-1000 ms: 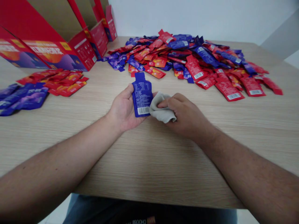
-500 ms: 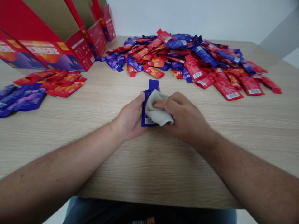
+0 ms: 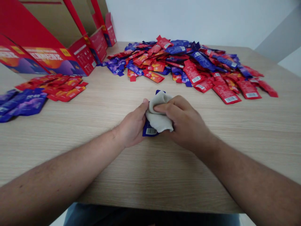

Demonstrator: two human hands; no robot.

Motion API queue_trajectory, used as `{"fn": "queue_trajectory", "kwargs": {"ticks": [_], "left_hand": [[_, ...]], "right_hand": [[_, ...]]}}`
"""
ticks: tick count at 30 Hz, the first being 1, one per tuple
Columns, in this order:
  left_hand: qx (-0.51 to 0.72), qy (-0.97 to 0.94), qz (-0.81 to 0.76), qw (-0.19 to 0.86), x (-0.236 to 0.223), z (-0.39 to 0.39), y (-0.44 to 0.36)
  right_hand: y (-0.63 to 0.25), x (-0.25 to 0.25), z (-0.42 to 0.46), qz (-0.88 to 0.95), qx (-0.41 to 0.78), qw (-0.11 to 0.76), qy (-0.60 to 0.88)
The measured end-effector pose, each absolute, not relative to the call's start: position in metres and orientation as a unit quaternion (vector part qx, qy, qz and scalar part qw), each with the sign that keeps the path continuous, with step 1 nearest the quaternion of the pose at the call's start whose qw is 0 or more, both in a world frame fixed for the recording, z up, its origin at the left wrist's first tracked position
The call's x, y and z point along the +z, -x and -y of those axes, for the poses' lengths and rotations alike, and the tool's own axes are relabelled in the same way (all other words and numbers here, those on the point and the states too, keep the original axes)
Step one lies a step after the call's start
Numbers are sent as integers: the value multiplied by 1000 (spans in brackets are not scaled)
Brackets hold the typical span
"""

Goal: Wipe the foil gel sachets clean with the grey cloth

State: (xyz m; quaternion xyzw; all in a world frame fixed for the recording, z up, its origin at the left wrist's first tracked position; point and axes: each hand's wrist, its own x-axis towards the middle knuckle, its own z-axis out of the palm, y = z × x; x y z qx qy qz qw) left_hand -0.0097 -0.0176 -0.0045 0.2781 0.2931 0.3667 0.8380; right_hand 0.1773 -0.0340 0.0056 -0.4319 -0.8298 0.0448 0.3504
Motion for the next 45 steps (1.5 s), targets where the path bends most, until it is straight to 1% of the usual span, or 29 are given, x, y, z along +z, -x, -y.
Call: {"fn": "queue_trajectory", "kwargs": {"ticks": [5, 9, 13, 14, 17, 19, 23, 27, 30, 32, 37, 41, 45], "left_hand": [[350, -282, -288, 846, -5, 17, 12], [370, -276, -305, 833, -1, 19, 9], [355, -265, -348, 826, 1, 17, 8], [357, -256, -358, 824, 2, 16, 7], [378, -221, -362, 823, 4, 13, 6], [378, -216, -346, 831, 6, 12, 6], [369, -234, -328, 838, 12, 13, 7], [359, -235, -321, 844, 15, 16, 8], [360, -229, -326, 844, 13, 16, 8], [371, -225, -337, 835, 11, 14, 8], [441, -215, -399, 775, 10, 0, 16], [460, -201, -426, 752, 8, -6, 18], [466, -235, -420, 743, 4, -5, 15]], "right_hand": [[-176, 6, 35, 804, 26, 388, 450], [-176, 7, 35, 830, 59, 344, 434], [-178, 6, 32, 802, 54, 357, 476], [-177, 5, 32, 803, 60, 351, 479], [-173, 3, 35, 846, 106, 286, 437], [-169, 3, 39, 858, 116, 268, 422], [-167, 5, 42, 833, 104, 295, 456], [-167, 5, 43, 866, 124, 267, 404], [-168, 5, 40, 838, 97, 300, 445], [-168, 4, 40, 832, 102, 297, 457], [-163, 1, 46, 884, 188, 194, 382], [-163, -2, 45, 883, 194, 195, 380], [-164, -2, 43, 880, 205, 203, 376]]}}
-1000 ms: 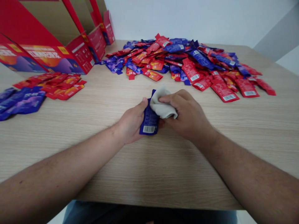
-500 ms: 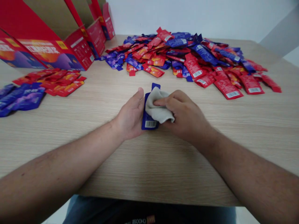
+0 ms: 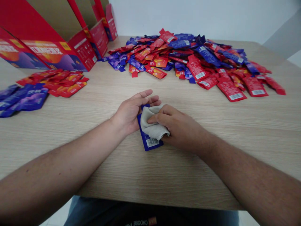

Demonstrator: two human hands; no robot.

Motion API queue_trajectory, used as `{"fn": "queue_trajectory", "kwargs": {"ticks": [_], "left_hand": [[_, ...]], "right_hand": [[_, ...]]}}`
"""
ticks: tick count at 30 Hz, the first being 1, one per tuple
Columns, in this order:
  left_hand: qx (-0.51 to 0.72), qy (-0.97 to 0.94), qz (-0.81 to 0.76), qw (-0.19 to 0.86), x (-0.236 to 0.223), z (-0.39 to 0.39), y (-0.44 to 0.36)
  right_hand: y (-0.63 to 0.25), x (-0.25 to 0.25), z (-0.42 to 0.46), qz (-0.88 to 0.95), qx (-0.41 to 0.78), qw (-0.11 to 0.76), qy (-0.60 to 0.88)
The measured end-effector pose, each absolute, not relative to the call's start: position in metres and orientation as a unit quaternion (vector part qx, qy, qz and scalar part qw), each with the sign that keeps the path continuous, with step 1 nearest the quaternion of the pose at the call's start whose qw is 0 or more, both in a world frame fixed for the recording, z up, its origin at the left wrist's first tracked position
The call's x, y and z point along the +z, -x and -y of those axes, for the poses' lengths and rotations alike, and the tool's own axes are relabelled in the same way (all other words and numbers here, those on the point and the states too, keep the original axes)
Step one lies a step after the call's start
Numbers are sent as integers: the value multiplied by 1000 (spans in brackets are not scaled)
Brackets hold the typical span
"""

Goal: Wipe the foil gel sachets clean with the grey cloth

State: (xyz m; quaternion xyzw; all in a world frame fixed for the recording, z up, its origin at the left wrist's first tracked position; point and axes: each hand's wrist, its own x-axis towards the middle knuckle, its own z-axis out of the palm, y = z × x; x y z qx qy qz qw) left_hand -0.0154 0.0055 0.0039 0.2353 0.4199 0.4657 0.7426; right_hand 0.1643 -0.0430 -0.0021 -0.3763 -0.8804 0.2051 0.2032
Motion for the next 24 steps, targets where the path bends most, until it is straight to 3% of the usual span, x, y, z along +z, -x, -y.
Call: {"fn": "queue_trajectory", "kwargs": {"ticks": [3, 8, 11, 17, 24], "left_hand": [[463, -270, -414, 735, 2, -6, 15], [493, -294, -402, 714, 5, -9, 17], [516, -299, -386, 704, 7, -11, 21], [530, -295, -362, 708, 10, -10, 24], [529, -281, -393, 698, 17, 0, 17]], "right_hand": [[-163, -3, 45, 872, 214, 229, 377], [-163, -10, 44, 824, 210, 349, 393], [-163, -10, 39, 793, 260, 361, 417], [-157, 0, 38, 679, 520, 324, 405], [-153, -3, 41, 623, 531, 392, 420]]}}
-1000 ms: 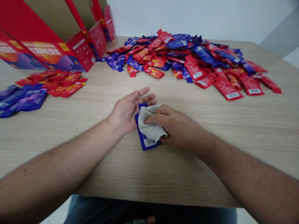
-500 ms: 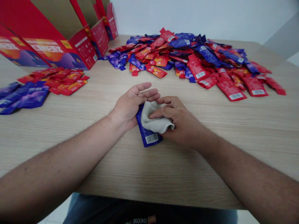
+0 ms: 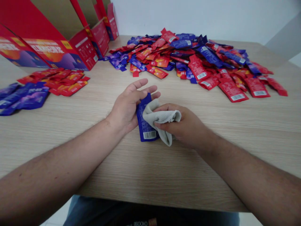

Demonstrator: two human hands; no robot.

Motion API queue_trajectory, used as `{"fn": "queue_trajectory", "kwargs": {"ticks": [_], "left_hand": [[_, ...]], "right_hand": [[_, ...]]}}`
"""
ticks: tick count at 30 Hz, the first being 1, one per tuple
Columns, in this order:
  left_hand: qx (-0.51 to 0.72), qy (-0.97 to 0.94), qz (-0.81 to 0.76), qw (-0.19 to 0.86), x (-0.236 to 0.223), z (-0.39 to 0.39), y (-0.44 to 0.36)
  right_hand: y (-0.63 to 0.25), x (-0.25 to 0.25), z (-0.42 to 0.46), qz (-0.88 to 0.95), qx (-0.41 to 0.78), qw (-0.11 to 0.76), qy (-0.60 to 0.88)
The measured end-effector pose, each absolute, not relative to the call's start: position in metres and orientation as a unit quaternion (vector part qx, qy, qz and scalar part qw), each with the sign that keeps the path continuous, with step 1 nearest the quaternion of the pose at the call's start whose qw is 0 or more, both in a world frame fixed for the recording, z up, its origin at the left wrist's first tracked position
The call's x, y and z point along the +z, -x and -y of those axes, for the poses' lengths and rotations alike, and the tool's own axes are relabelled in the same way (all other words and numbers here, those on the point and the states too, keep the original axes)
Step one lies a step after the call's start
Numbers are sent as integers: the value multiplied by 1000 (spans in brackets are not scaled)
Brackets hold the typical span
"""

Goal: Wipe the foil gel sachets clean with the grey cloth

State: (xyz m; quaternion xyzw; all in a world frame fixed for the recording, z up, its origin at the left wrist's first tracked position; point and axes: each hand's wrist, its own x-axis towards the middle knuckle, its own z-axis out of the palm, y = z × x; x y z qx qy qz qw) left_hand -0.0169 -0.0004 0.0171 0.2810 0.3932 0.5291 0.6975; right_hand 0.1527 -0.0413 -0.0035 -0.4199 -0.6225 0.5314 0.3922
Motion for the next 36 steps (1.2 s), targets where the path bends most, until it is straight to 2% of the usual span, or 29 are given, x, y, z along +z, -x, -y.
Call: {"fn": "queue_trajectory", "kwargs": {"ticks": [5, 10, 13, 27, 30, 36], "left_hand": [[399, -198, -395, 804, 10, 6, 6], [416, -172, -390, 804, 9, 11, -4], [425, -178, -408, 788, 8, 12, -5], [438, -278, -377, 767, 7, -1, 15], [444, -277, -377, 764, 7, -2, 15], [432, -260, -381, 775, 3, 2, 9]], "right_hand": [[-157, -14, 34, 613, 462, 462, 444], [-161, -7, 37, 735, 208, 429, 482], [-163, -4, 41, 781, 124, 405, 460], [-169, 6, 43, 905, 151, 190, 350], [-174, 6, 38, 899, 156, 187, 364], [-173, -3, 35, 873, 166, 256, 381]]}}
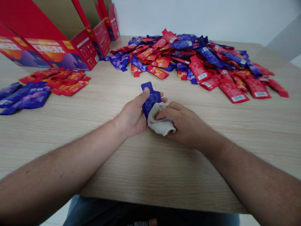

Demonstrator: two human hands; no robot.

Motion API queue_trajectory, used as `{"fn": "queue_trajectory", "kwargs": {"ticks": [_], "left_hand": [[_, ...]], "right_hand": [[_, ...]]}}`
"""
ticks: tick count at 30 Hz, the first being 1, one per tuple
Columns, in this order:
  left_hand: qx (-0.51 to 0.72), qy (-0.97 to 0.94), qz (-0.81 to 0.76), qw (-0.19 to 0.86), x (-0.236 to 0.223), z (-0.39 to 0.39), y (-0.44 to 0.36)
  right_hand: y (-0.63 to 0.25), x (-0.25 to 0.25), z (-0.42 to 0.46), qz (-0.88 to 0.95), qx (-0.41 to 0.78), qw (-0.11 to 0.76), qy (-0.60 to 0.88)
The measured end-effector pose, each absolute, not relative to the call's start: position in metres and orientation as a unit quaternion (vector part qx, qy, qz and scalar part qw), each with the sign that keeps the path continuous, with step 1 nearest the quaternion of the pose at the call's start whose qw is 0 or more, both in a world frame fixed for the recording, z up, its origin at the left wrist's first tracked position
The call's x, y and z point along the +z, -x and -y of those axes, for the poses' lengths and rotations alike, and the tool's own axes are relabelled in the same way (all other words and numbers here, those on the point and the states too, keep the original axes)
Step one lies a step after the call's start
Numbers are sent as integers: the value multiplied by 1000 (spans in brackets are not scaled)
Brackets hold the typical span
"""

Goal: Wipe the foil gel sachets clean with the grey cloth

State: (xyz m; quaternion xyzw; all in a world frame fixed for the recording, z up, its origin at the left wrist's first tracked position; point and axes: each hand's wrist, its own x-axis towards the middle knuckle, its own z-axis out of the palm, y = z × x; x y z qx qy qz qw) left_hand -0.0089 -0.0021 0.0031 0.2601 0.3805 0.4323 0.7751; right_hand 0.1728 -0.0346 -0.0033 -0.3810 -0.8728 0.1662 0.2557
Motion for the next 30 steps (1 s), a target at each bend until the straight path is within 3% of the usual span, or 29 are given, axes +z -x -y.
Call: {"fn": "queue_trajectory", "kwargs": {"ticks": [5, 10, 15, 20, 24, 30], "left_hand": [[447, -253, -407, 755, -3, 5, 5], [362, -288, -408, 787, 0, 14, 6], [366, -290, -417, 780, 5, 19, 5], [297, -317, -430, 792, 11, 21, 7], [278, -345, -433, 785, 10, 21, 10], [247, -360, -397, 808, 6, 19, 17]], "right_hand": [[-180, -4, 25, 825, 98, 333, 447], [-191, 4, 17, 753, 27, 400, 523], [-188, 4, 23, 818, 22, 382, 431], [-189, 6, 21, 787, 12, 405, 466], [-190, 2, 15, 820, 50, 371, 433], [-208, -9, -3, 736, 53, 383, 556]]}}
